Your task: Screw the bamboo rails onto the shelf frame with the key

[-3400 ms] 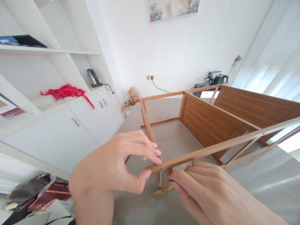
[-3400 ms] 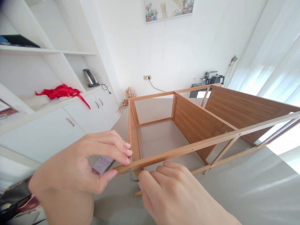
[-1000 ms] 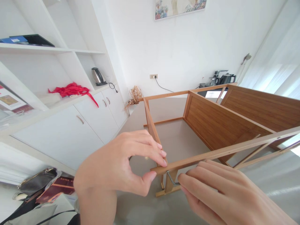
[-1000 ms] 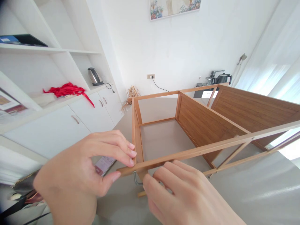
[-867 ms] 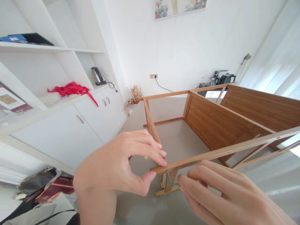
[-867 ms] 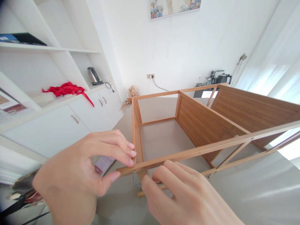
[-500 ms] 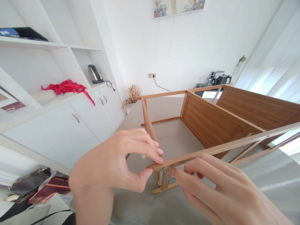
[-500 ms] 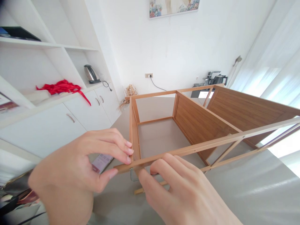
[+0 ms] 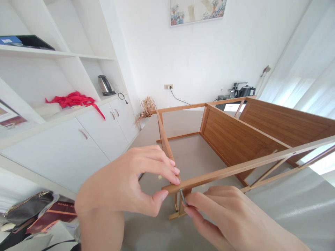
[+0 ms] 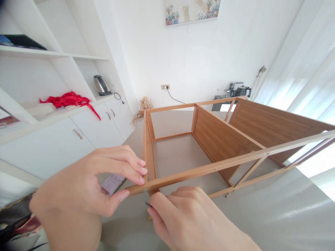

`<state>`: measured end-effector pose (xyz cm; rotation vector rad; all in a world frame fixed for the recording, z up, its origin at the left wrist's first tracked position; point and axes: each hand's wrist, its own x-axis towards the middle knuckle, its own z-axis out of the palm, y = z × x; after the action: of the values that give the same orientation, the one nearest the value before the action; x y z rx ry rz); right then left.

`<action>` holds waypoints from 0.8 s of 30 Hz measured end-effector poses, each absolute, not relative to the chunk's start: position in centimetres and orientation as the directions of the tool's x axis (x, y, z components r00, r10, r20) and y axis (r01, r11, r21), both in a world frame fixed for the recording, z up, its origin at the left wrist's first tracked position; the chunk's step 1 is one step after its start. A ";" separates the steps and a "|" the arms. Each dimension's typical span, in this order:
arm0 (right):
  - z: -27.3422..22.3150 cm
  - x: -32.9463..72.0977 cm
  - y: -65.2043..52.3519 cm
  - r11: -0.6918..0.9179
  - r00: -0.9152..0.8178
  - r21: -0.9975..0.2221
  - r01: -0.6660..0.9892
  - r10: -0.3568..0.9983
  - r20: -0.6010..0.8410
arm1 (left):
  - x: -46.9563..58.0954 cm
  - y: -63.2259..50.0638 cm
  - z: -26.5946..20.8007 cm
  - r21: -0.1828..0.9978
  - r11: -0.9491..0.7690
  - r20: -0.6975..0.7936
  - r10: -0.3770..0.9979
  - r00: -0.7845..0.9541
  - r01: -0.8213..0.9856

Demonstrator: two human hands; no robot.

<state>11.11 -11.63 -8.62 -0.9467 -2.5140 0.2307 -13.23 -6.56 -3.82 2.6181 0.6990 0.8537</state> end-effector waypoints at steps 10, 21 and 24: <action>-9.8 10.1 -11.7 0.695 -0.644 -0.354 0.626 0.717 0.268 | -13.2 -6.5 -3.8 0.417 -0.835 0.475 0.537 0.697 0.359; -10.6 9.5 -11.7 0.699 -0.594 -0.396 0.595 0.715 0.370 | -13.1 -6.6 -3.7 0.424 -0.833 0.474 0.538 0.697 0.355; -10.3 9.7 -11.8 0.682 -0.603 -0.376 0.627 0.731 0.320 | -13.0 -6.6 -3.6 0.424 -0.836 0.479 0.534 0.697 0.349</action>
<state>9.75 -11.77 -10.32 -1.0521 -2.4449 0.3119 -13.01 -6.64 -3.65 2.6075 0.6968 0.8736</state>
